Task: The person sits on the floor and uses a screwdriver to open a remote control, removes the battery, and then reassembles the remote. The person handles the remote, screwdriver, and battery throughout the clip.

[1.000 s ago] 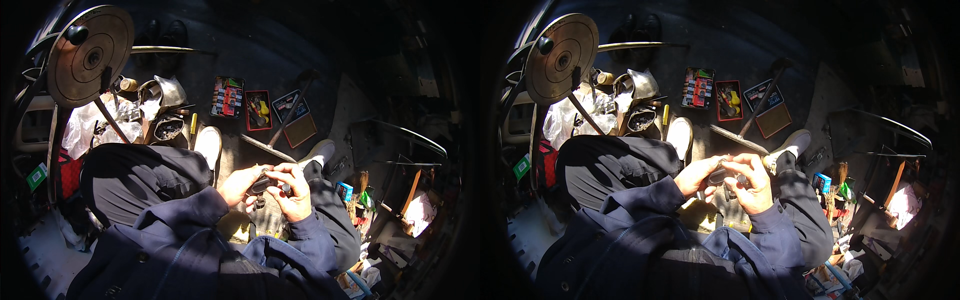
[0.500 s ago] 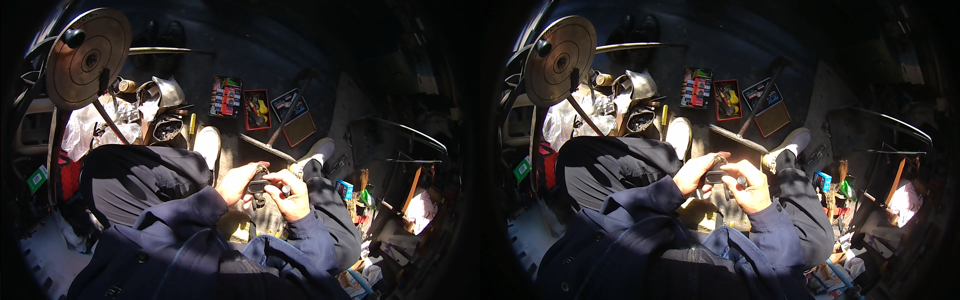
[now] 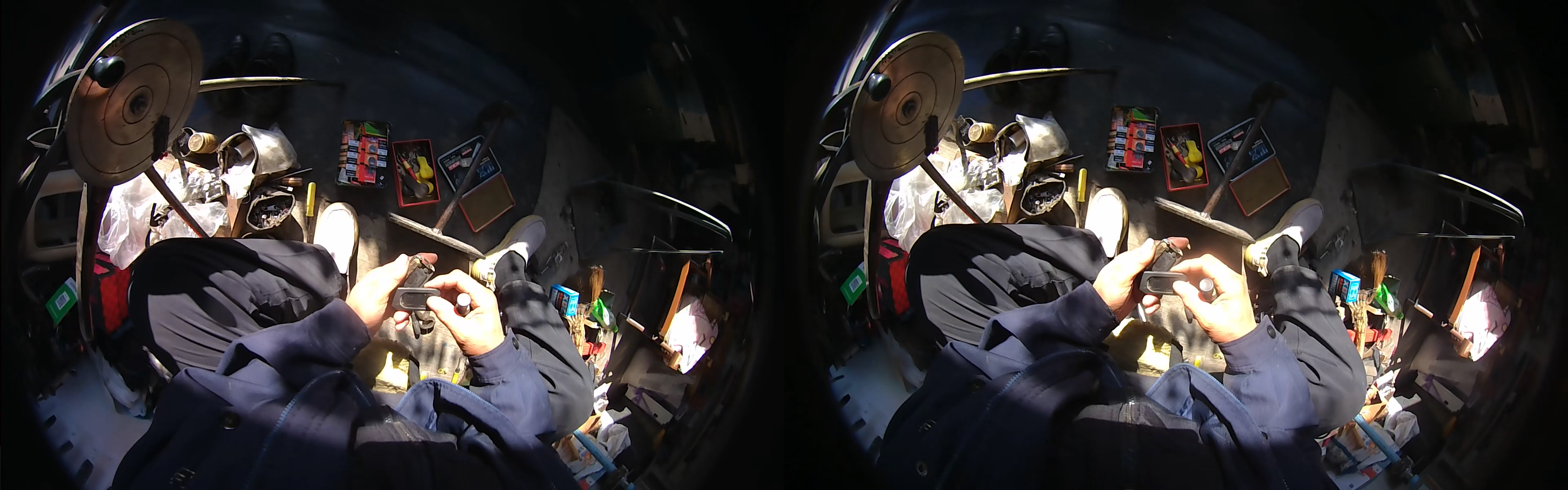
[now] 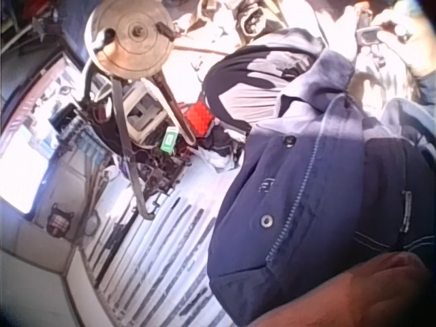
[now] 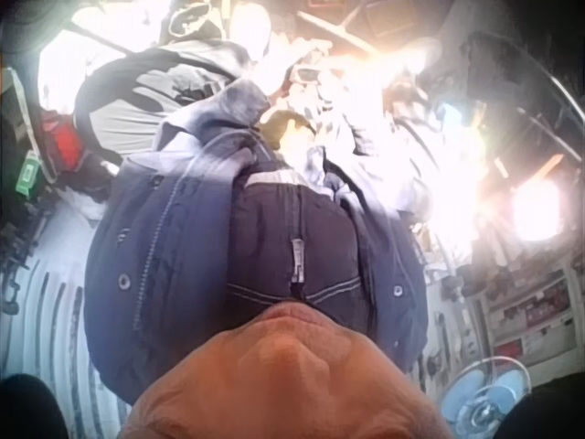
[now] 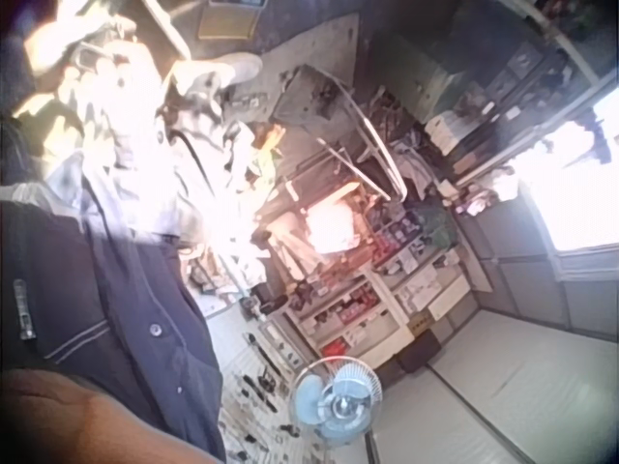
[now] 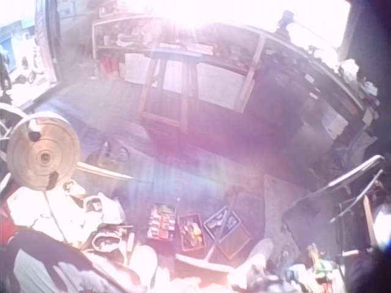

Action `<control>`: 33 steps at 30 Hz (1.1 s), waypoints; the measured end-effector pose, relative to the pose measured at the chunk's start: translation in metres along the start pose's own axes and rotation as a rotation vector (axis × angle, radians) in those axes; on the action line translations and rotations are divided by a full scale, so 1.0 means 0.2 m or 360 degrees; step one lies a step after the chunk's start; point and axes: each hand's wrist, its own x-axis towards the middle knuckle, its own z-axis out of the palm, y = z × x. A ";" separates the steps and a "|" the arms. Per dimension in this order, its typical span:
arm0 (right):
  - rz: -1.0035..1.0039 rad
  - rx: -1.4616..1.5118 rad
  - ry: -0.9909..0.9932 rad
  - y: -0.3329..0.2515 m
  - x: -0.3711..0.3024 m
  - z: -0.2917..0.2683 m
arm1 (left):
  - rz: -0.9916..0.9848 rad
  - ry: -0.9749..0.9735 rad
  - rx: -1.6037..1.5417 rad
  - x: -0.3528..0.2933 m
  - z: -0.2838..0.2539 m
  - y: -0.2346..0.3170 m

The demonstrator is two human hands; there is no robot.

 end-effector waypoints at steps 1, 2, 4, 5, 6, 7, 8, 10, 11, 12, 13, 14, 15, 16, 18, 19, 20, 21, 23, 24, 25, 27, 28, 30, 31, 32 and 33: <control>0.0014 0.0000 -0.0009 0.01 0.00 0.00 | 0.0011 0.0002 0.0004 0.00 0.00 0.00; -0.0060 -0.0131 0.0006 0.01 0.00 0.00 | 0.0023 0.0004 0.0008 0.00 0.00 0.00; -0.0154 -0.0291 0.0002 0.02 0.01 -0.01 | 0.0035 0.0065 0.0011 -0.01 0.01 -0.01; -0.0149 -0.0271 -0.0003 0.03 0.01 -0.01 | 0.0041 0.0059 -0.0028 -0.01 0.02 -0.01; -0.0143 -0.0250 -0.0007 0.03 0.01 0.00 | 0.0041 0.0074 0.0016 -0.01 0.02 0.00; -0.0136 -0.0229 -0.0011 0.03 0.02 0.00 | 0.0039 0.0053 0.0020 -0.01 0.01 0.00; -0.0138 -0.0225 -0.0001 0.04 0.02 0.00 | 0.0037 0.0030 0.0023 0.00 0.01 0.01; -0.0143 -0.0218 0.0020 0.04 0.01 0.00 | 0.0023 0.0033 0.0001 0.00 0.01 0.01; -0.0117 -0.0201 0.0040 0.03 0.01 0.00 | -0.0005 0.0038 -0.0047 0.00 0.02 0.01; -0.0090 -0.0183 0.0060 0.03 0.01 0.01 | 0.0017 0.0041 -0.0013 -0.01 0.02 0.01; -0.0024 -0.0103 0.0074 0.03 0.01 0.01 | 0.0018 0.0047 -0.0016 -0.01 0.02 0.01; -0.0034 -0.0137 0.0073 0.02 0.01 0.01 | 0.0016 0.0029 -0.0063 -0.01 0.03 0.01; -0.0005 -0.0108 0.0067 0.01 0.01 0.01 | 0.0036 0.0059 -0.0008 -0.01 0.03 0.01; 0.0024 -0.0080 0.0062 0.01 0.01 0.01 | 0.0053 0.0065 0.0003 -0.01 0.02 0.01; 0.0046 -0.0018 0.0083 0.00 0.00 0.03 | 0.0111 0.0105 0.0058 0.00 0.02 0.01; 0.0102 0.0043 0.0089 0.00 0.00 0.04 | 0.0152 0.0140 0.0102 0.01 0.01 0.01; 0.0127 0.0036 0.0103 0.00 0.00 0.05 | 0.0151 0.0190 0.0114 0.01 0.01 0.01; 0.0132 0.0015 0.0094 0.00 -0.01 0.06 | 0.0227 0.0255 0.0006 0.02 0.01 -0.01; 0.0232 0.0147 0.0092 0.02 -0.02 0.10 | 0.0293 0.0217 -0.0095 0.03 0.00 -0.01; 0.0302 0.0199 0.0055 0.03 -0.02 0.12 | 0.0318 0.0174 -0.0160 0.02 0.00 -0.01; 0.0304 0.0149 0.0067 0.04 -0.03 0.14 | 0.0347 0.0109 -0.0224 0.01 -0.01 0.00; 0.0373 0.0366 0.0049 0.07 -0.03 0.17 | 0.0353 0.0135 -0.0266 0.01 -0.02 0.00; 0.0360 0.0374 0.0036 0.09 -0.03 0.18 | 0.0348 0.0131 -0.0307 0.01 -0.01 0.00; 0.0412 0.0493 0.0001 0.11 -0.03 0.20 | 0.0318 0.0133 -0.0397 0.01 0.00 0.01; 0.0346 0.0448 0.0029 0.12 -0.03 0.20 | 0.0306 0.0148 -0.0405 0.01 0.00 0.01; 0.0335 0.0450 0.0029 0.12 -0.03 0.20 | 0.0296 0.0137 -0.0441 0.01 0.01 0.01; 0.0343 0.0448 0.0037 0.12 -0.03 0.20 | 0.0285 0.0104 -0.0503 0.01 0.01 0.01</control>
